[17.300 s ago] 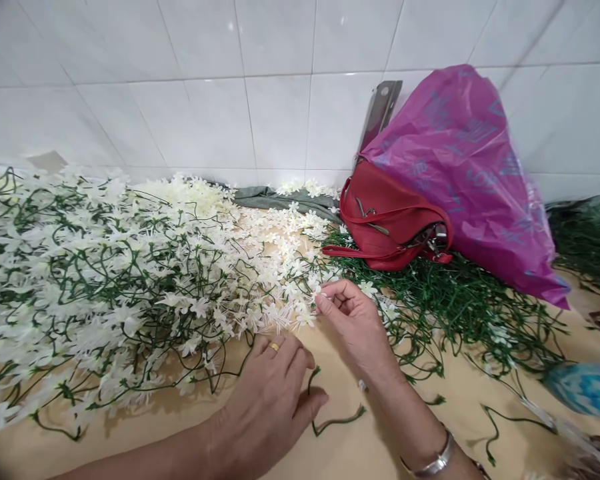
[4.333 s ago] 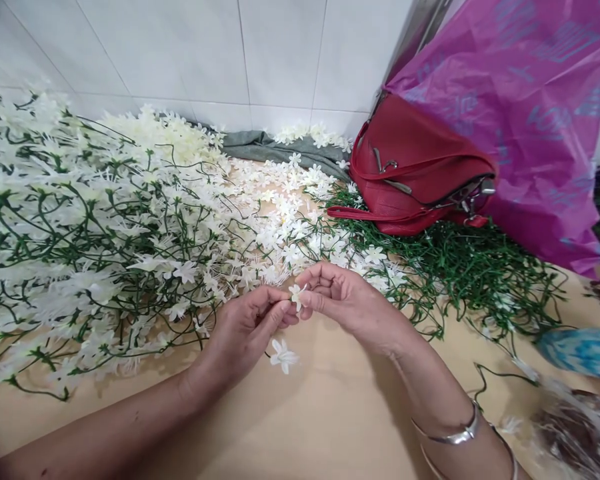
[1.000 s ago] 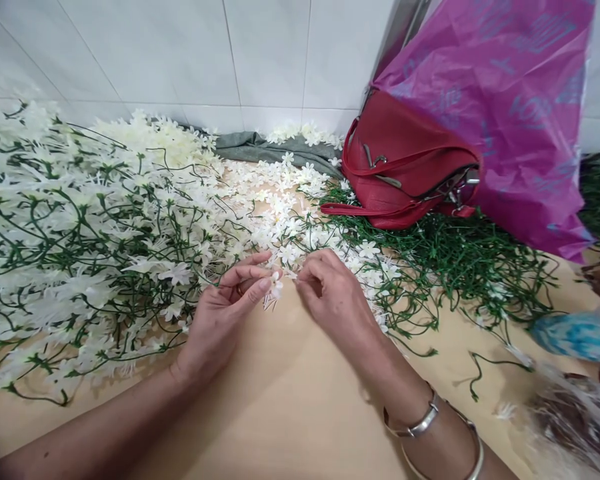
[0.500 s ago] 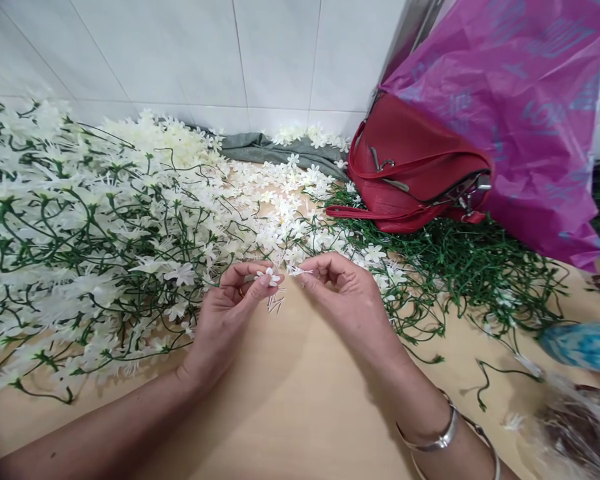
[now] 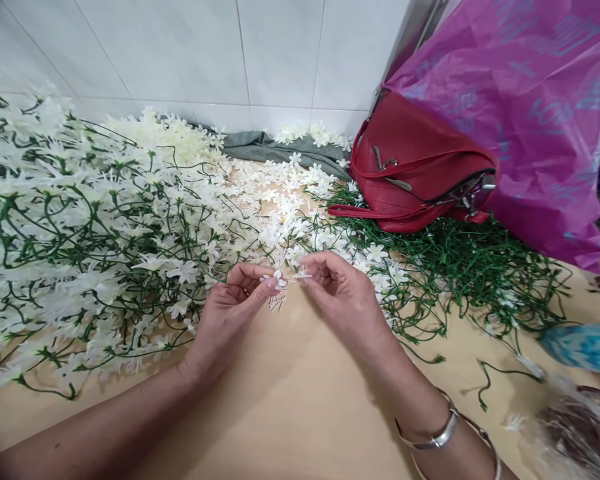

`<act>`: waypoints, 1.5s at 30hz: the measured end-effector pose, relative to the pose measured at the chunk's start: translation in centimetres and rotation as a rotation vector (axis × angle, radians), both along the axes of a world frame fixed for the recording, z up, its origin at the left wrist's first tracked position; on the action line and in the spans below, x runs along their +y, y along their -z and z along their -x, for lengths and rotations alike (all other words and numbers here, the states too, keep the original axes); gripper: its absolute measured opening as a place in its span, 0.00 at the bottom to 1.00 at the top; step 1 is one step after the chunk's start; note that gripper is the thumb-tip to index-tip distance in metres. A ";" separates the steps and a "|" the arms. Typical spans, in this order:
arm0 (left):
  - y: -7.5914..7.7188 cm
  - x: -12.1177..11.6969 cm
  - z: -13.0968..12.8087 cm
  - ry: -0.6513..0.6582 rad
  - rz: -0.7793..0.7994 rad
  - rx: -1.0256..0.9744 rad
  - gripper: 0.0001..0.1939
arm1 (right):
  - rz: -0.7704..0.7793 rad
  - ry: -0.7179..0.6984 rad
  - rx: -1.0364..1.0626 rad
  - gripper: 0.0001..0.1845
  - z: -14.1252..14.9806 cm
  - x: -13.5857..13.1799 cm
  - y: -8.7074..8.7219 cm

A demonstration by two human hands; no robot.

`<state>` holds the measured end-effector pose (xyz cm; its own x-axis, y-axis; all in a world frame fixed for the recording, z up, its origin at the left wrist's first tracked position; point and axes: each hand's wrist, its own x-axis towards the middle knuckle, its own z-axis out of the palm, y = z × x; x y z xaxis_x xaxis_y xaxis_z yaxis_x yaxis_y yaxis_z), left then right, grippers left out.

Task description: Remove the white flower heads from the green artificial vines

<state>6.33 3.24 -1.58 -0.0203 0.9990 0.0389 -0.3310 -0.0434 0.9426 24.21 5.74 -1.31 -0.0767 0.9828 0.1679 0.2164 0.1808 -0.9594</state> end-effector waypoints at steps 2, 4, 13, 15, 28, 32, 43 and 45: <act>0.0 0.0 0.0 -0.003 0.003 0.012 0.09 | -0.010 0.047 -0.010 0.15 -0.2 0.2 0.1; 0.1 0.0 0.0 -0.011 0.001 0.008 0.08 | -0.041 0.090 -0.057 0.16 -0.4 0.3 -0.1; 0.0 -0.1 -0.2 -0.075 0.035 -0.020 0.10 | -0.424 0.160 -0.393 0.06 -0.7 -0.1 -1.5; 0.1 -0.1 -0.2 -0.076 0.057 -0.036 0.11 | -0.401 0.142 -0.339 0.05 -0.5 -0.3 -1.5; 0.5 -0.3 -0.1 -0.014 0.014 0.019 0.06 | 0.250 0.063 -0.052 0.13 2.4 -2.0 -2.2; 0.8 -0.4 -0.2 0.019 -0.037 0.042 0.05 | 0.353 0.090 0.000 0.14 2.5 -1.8 -2.5; 1.0 -0.6 -0.2 0.034 -0.077 0.197 0.05 | 0.424 0.102 0.056 0.16 2.8 -1.9 -3.1; 1.0 -0.7 -0.1 0.040 -0.070 0.223 0.06 | 0.405 0.097 0.034 0.14 2.9 -2.0 -3.0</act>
